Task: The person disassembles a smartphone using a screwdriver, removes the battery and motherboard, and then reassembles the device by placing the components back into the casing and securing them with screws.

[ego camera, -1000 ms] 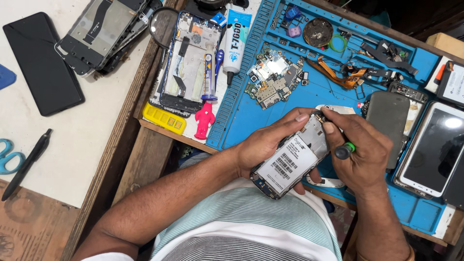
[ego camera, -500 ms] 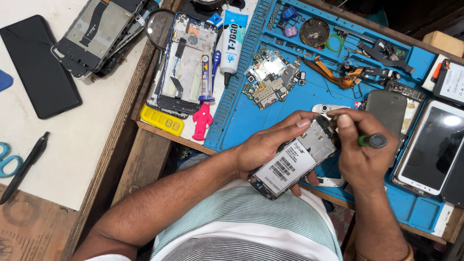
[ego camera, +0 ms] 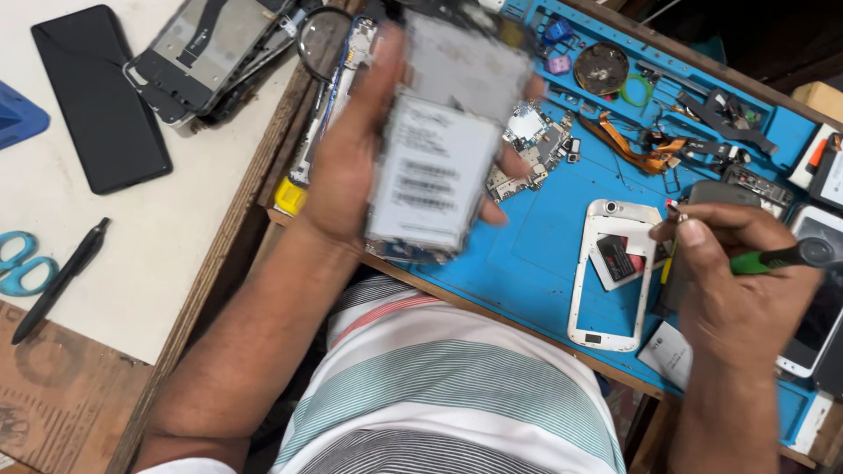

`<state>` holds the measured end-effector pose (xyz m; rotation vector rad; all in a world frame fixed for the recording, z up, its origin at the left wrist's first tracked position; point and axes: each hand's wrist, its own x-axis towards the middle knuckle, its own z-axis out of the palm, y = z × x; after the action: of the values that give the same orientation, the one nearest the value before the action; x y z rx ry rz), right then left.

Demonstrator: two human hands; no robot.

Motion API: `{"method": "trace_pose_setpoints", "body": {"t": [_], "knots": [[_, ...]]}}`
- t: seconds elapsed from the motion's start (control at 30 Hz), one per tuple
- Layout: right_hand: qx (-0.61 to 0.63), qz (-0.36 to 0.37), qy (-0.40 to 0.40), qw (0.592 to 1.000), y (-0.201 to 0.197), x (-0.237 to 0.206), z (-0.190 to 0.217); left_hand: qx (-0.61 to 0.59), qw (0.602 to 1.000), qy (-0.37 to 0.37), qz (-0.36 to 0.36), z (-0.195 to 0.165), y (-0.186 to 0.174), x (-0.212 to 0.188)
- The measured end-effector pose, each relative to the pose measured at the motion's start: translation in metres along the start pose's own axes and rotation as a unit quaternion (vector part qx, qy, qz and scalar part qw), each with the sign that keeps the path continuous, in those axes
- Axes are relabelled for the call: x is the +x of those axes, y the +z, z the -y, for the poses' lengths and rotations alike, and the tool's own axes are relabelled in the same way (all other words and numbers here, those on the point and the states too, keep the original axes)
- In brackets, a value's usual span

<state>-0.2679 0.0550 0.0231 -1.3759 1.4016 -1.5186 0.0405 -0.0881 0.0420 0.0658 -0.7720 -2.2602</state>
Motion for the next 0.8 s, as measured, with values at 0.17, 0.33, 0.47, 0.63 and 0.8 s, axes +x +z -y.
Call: {"method": "trace_pose_setpoints", "body": {"t": [0.17, 0.33, 0.47, 0.63, 0.8], "knots": [[-0.289, 0.049, 0.024, 0.956, -0.004, 0.028, 0.026, 0.045, 0.995, 0.087, -0.028, -0.04, 0.001, -0.007], [-0.47, 0.079, -0.123, 0.87, -0.014, 0.06, 0.011, 0.076, 0.991, 0.105, -0.034, -0.037, -0.003, -0.01], [-0.34, 0.029, 0.006, 0.94, -0.039, 0.072, -0.009, 0.105, 0.987, 0.109, -0.051, -0.03, -0.012, -0.014], [-0.352, 0.032, 0.068, 0.933, -0.043, 0.064, -0.006, 0.138, 0.978, 0.136, -0.073, -0.021, -0.019, -0.015], [-0.475, 0.113, -0.094, 0.868, -0.006, 0.067, 0.008, 0.121, 0.979, 0.138, -0.09, -0.018, -0.013, -0.009]]}}
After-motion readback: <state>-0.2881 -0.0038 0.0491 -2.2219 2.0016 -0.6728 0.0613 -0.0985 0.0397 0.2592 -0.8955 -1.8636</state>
